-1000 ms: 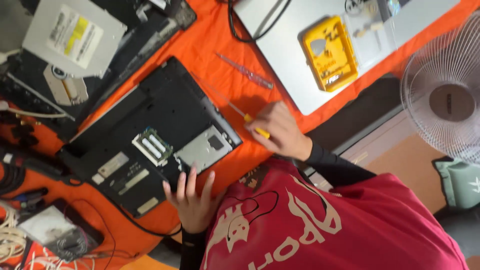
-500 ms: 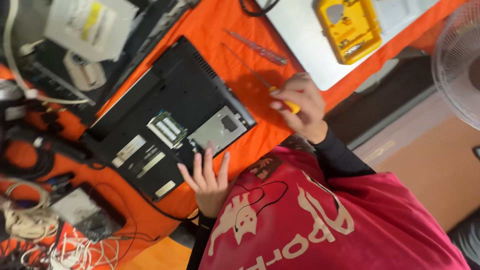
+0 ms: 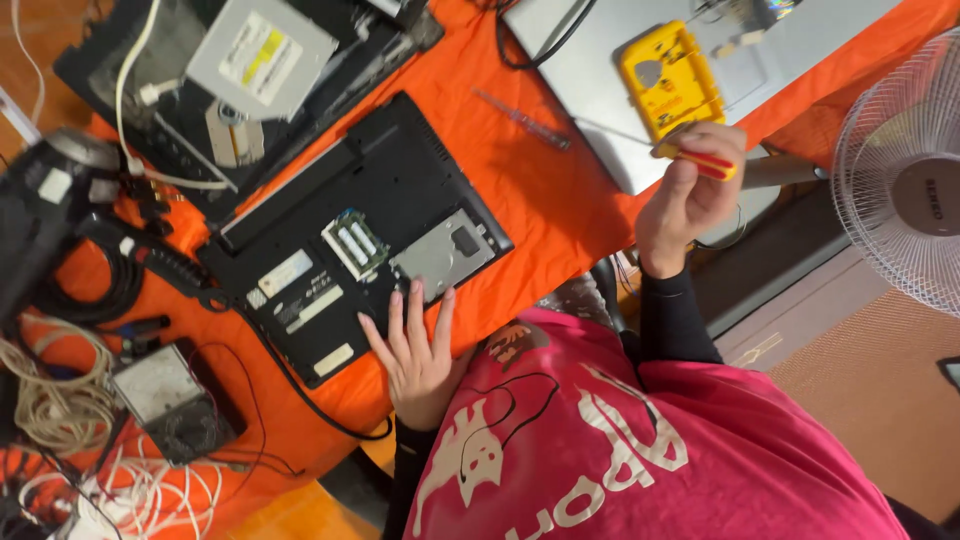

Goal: The recorder is seen repairing a laptop by installing a component and using a screwdriver.

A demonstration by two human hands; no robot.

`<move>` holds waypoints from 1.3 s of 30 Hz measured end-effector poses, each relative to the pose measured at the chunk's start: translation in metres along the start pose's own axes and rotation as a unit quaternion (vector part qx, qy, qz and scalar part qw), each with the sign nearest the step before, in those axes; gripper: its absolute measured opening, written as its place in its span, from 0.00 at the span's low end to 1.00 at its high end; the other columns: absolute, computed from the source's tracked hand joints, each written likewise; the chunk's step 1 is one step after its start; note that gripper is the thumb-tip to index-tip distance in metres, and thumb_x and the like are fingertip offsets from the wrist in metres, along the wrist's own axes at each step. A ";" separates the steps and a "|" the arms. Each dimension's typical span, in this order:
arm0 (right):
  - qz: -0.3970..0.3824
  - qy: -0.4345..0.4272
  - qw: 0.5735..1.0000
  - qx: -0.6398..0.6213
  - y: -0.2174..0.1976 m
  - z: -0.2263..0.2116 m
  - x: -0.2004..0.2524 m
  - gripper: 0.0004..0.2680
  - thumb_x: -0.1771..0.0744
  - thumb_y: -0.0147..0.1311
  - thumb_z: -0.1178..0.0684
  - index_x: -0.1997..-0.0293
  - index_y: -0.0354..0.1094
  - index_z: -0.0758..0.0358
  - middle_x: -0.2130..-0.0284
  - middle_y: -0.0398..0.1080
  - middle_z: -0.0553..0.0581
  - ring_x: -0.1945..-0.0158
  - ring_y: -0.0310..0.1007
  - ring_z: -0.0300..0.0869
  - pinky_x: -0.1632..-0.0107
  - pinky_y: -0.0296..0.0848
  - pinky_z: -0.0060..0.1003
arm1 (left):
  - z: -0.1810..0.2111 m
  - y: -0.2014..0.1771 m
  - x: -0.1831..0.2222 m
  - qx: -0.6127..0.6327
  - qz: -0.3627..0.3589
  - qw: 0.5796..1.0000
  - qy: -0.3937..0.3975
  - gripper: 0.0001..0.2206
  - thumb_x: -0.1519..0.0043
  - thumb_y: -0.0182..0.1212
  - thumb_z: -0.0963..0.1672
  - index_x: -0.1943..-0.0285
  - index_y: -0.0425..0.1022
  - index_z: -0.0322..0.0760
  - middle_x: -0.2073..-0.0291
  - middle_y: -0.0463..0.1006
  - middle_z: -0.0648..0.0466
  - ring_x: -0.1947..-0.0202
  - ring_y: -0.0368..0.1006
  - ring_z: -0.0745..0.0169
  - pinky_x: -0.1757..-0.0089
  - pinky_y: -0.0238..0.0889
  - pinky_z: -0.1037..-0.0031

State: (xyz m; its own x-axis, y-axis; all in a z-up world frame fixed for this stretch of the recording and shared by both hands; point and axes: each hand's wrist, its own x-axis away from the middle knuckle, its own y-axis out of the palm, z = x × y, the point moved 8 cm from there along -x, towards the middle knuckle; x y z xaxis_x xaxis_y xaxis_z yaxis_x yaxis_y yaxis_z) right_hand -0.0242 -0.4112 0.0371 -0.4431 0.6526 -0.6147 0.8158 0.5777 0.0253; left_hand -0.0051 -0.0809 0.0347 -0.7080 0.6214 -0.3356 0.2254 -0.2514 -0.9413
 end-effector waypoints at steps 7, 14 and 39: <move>0.195 0.019 0.975 -0.110 -0.063 0.048 0.004 0.11 0.25 0.48 0.46 0.51 0.62 0.65 0.59 0.64 0.58 0.61 0.65 0.42 0.56 0.67 0.36 | 0.007 0.006 0.001 -0.024 0.016 0.999 0.021 0.20 0.31 0.50 0.50 0.30 0.71 0.47 0.34 0.71 0.43 0.33 0.65 0.38 0.35 0.49 0.33; 0.314 0.143 0.907 -0.241 -0.111 0.106 -0.012 0.16 0.28 0.41 0.39 0.52 0.62 0.66 0.74 0.64 0.54 0.70 0.63 0.40 0.62 0.67 0.38 | 0.002 0.029 0.017 -0.101 0.017 0.993 0.051 0.21 0.31 0.55 0.41 0.31 0.71 0.63 0.33 0.71 0.48 0.32 0.65 0.40 0.34 0.44 0.29; 0.247 0.126 0.921 -0.273 -0.152 0.105 -0.032 0.19 0.23 0.42 0.41 0.38 0.61 0.73 0.73 0.64 0.57 0.74 0.60 0.38 0.70 0.58 0.30 | 0.005 0.041 0.024 0.035 -0.121 0.991 0.049 0.35 0.49 0.73 0.52 0.28 0.68 0.67 0.26 0.60 0.51 0.24 0.47 0.36 0.39 0.18 0.19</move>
State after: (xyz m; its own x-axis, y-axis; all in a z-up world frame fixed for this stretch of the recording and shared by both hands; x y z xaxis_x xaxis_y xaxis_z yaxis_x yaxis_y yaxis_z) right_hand -0.0947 -0.5713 -0.0293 -0.1963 0.9555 -0.2202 0.6624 0.2948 0.6887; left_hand -0.0162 -0.0803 -0.0112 -0.6664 0.7381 -0.1055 0.0071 -0.1351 -0.9908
